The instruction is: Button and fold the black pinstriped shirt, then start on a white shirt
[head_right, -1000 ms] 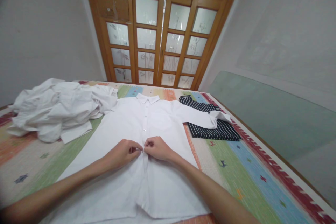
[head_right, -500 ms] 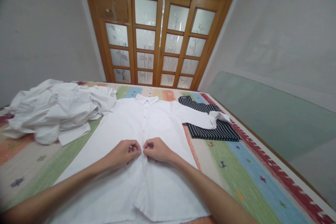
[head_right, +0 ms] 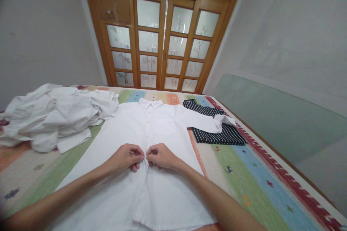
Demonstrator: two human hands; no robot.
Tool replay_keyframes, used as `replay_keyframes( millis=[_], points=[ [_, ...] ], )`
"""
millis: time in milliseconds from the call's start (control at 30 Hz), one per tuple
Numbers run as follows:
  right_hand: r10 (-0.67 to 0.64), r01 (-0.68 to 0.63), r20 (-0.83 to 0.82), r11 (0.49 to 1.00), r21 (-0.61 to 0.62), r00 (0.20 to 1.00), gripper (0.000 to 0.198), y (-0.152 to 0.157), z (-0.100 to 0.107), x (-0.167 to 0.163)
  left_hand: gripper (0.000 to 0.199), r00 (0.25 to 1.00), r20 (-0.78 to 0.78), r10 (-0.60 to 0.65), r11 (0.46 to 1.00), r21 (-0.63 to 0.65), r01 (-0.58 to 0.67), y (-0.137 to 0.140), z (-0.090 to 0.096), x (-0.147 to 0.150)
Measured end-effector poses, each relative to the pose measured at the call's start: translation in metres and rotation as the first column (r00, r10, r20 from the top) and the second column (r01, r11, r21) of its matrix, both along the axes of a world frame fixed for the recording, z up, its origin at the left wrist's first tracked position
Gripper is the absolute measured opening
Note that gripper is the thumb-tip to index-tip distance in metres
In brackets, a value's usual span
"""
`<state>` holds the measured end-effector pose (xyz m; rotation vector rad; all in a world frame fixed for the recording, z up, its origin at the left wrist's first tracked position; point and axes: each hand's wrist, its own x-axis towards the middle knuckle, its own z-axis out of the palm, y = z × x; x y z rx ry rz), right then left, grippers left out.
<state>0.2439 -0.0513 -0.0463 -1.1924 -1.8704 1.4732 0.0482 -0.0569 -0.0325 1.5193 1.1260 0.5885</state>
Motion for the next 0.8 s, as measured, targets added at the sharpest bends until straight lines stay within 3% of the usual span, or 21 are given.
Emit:
replay_keyframes(
  millis=[300,500,800],
  points=[
    [0.008,-0.007,-0.031,0.999,0.034,0.999,0.009,0.0005,-0.0018,0.0016,0.020,0.995,0.065,0.075,0.997,-0.031,-0.073,0.0024,-0.0052,0.0005],
    [-0.013,0.016,-0.063,0.999,0.046,0.998,0.009,-0.0008,-0.0040,0.0001,0.028,0.998,-0.002,0.059,0.998,0.003,-0.059,0.0031,-0.0068,0.0000],
    [-0.020,0.023,-0.073,0.999,0.040,0.997,0.013,-0.0019,-0.0029,-0.0021,0.018,0.994,-0.073,0.079,0.997,0.025,-0.078,0.0011,-0.0009,0.0006]
  ],
)
